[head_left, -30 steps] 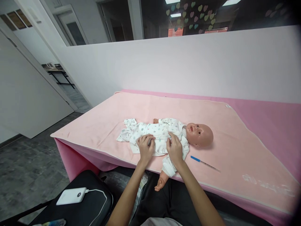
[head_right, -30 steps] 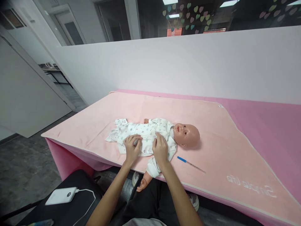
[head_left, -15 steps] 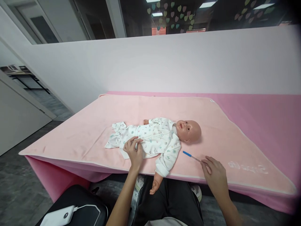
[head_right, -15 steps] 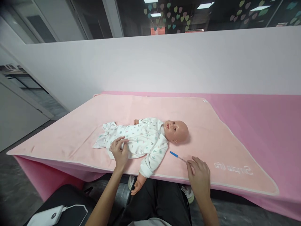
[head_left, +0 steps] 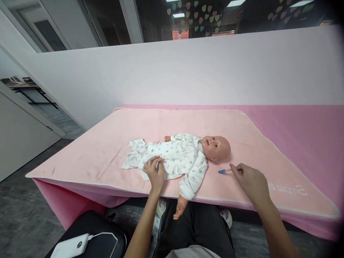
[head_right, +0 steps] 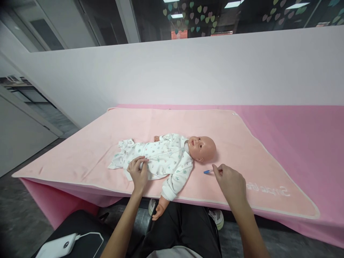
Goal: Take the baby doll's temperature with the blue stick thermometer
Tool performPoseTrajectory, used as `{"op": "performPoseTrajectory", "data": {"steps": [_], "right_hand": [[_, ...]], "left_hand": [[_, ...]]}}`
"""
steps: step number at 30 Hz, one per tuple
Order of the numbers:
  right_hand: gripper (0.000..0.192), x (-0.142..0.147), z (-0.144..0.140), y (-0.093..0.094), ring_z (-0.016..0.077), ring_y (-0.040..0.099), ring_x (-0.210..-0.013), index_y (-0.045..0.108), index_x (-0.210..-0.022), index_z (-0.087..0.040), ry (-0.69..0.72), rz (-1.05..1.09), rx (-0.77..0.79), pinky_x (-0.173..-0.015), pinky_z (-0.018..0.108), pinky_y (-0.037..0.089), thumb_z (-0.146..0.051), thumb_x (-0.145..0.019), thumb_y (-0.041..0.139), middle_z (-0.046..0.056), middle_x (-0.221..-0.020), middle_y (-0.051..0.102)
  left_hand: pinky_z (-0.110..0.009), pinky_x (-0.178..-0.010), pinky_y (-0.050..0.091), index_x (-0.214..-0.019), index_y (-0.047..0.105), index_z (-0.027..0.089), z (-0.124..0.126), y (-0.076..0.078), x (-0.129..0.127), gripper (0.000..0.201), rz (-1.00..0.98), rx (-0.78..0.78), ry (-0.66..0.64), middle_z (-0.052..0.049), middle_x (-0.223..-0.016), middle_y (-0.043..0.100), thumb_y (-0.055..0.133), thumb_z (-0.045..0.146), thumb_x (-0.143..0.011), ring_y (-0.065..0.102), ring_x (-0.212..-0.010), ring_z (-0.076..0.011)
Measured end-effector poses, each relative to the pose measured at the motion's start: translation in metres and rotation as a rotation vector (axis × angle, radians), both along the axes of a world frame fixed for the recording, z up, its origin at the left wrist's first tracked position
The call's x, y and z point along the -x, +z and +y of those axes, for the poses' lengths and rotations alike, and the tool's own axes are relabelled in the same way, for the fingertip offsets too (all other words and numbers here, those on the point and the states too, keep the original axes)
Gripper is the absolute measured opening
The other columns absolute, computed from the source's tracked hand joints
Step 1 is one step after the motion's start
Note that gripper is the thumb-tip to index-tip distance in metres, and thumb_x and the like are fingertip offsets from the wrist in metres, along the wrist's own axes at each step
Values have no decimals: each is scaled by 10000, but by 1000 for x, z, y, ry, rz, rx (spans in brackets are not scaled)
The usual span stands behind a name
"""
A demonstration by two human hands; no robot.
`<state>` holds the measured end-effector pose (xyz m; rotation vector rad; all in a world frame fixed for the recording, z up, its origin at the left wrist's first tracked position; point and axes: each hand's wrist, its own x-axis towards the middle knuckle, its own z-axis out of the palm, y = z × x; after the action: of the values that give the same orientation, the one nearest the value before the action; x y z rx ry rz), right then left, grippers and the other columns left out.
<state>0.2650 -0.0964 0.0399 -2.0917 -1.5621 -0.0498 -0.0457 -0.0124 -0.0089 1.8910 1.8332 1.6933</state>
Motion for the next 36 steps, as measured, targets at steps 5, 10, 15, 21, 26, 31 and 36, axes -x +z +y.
{"op": "performPoseTrajectory", "data": {"steps": [5,10,15,21,26,31,36], "right_hand": [[513,-19,-3,44,101,342,-392,380,-427,-201,347,696,53,-440,253,271,-550,-793,462,-18,-389,367],[531,-13,-4,60,64,224,-387,312,-418,-201,215,850,-88,-403,244,196,-518,-777,541,-54,-394,234],[549,14,-2,28,56,171,-388,253,-427,-215,218,973,65,-393,239,160,-552,-779,503,-59,-402,203],[564,31,-10,7,58,183,-411,262,-429,-209,98,952,-75,-418,240,160,-586,-769,507,-55,-427,197],[574,37,-13,16,52,192,-400,271,-416,-204,119,1049,-101,-417,243,163,-577,-758,542,-60,-416,214],[561,29,-6,24,50,163,-357,243,-410,-220,245,1273,-30,-376,243,155,-517,-794,523,-77,-372,180],[537,19,-6,32,52,166,-368,260,-428,-217,185,1216,-114,-373,244,163,-488,-798,538,-73,-393,196]], "left_hand": [[-375,-911,284,-759,628,223,0,-1,2,155,-4,5,1,-18,-943,621,500,144,-797,523,-974,-207],[-366,-890,288,-749,629,223,0,0,1,165,-1,23,-16,-14,-908,632,495,145,-803,535,-943,-202],[-368,-879,279,-744,640,227,-1,2,0,182,15,39,-10,-12,-894,636,487,145,-800,530,-926,-204],[-369,-876,271,-742,639,232,-1,2,1,187,15,44,-19,-10,-895,637,484,148,-802,524,-936,-208],[-365,-867,275,-734,638,230,-1,2,1,187,12,45,-17,-11,-883,638,484,148,-800,526,-919,-206],[-361,-866,277,-735,639,230,-1,2,1,188,17,44,-18,-10,-882,638,480,153,-802,528,-909,-202],[-362,-875,276,-738,637,229,-2,3,1,190,16,55,-24,-9,-887,639,477,151,-803,529,-920,-201]]}}
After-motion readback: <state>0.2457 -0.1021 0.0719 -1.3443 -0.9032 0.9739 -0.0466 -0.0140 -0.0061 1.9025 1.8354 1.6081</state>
